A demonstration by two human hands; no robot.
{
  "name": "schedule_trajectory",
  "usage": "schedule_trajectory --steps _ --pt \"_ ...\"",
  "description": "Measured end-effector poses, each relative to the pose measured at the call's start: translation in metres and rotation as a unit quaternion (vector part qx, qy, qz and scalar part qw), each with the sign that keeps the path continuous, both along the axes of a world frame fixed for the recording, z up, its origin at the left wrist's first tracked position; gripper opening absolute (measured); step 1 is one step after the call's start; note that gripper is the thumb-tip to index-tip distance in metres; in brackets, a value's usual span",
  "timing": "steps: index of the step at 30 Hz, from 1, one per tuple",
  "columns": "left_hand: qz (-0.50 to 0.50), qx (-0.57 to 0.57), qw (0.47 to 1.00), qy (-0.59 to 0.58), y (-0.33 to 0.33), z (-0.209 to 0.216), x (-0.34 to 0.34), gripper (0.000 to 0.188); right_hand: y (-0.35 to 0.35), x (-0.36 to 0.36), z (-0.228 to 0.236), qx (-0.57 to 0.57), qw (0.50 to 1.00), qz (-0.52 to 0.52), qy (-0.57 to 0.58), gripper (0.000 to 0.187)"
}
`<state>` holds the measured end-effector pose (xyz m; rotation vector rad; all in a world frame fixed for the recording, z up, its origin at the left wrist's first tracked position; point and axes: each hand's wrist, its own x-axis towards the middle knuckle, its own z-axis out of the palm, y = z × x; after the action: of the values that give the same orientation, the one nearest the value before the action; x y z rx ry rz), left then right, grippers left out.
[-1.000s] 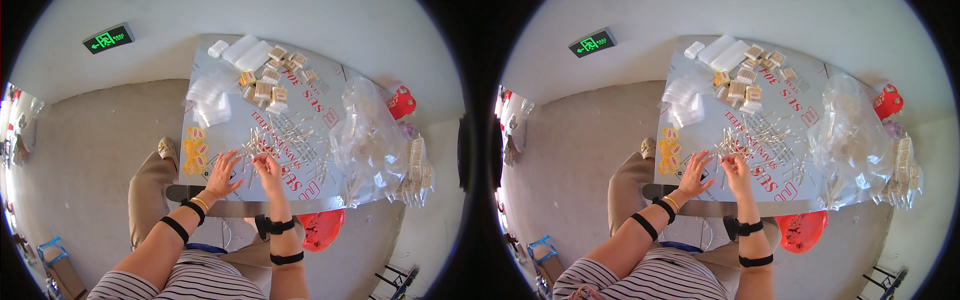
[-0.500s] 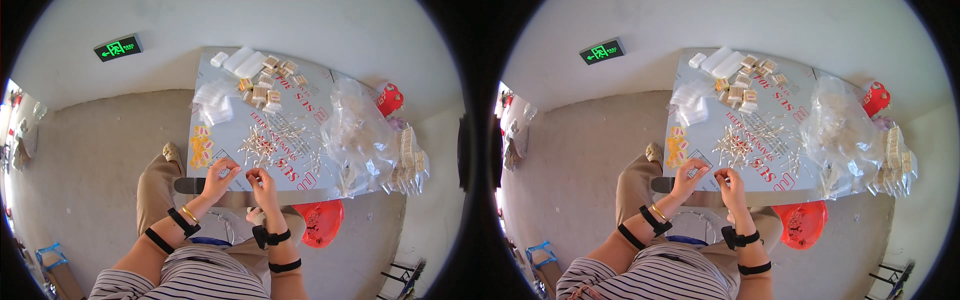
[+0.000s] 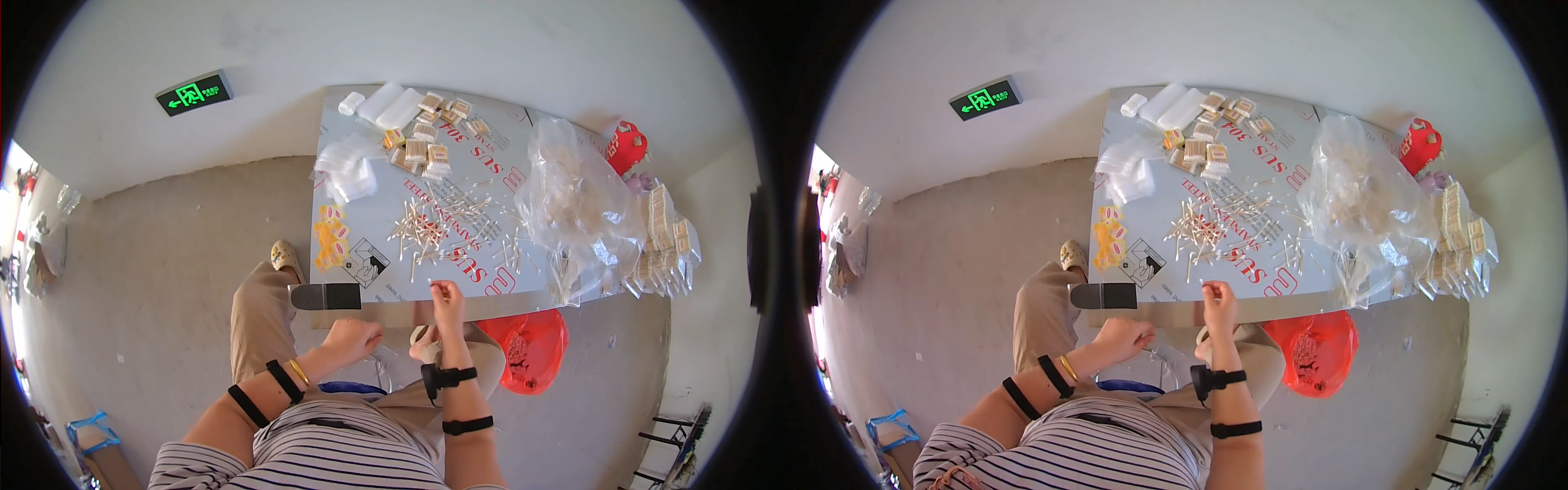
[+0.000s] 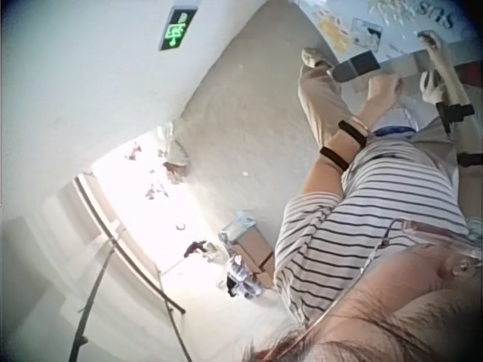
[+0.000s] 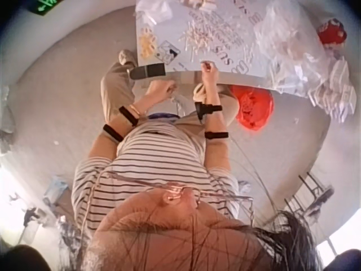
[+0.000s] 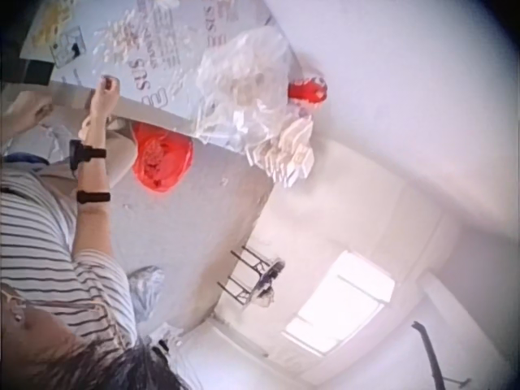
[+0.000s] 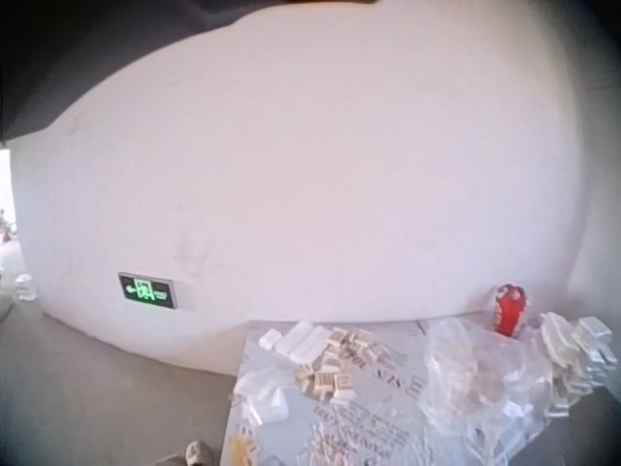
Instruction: The person packages cotton swabs by placing a bundle into a plastic bag, sealing it with a heat sealer, and setting it aside. They then gather loose cotton swabs from the table and arrange them into a neat row by hand.
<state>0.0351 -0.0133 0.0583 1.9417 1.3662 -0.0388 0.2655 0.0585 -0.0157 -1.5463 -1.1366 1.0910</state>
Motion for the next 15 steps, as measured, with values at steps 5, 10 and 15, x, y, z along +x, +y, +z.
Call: schedule_trajectory --steps 5,10,15 --pt "0.043 0.136 0.984 -0.108 0.012 -0.019 -0.009 0.018 0.014 -0.044 -0.022 0.075 0.947 0.066 -0.304 0.012" --pt "0.081 0.111 0.987 -0.08 0.056 -0.043 -0.01 0.02 0.021 -0.055 -0.02 0.076 0.912 0.048 -0.401 0.024" --pt "0.188 0.15 0.97 -0.042 0.127 -0.077 0.022 0.018 0.019 -0.044 -0.02 0.07 0.908 0.022 -0.413 0.028"
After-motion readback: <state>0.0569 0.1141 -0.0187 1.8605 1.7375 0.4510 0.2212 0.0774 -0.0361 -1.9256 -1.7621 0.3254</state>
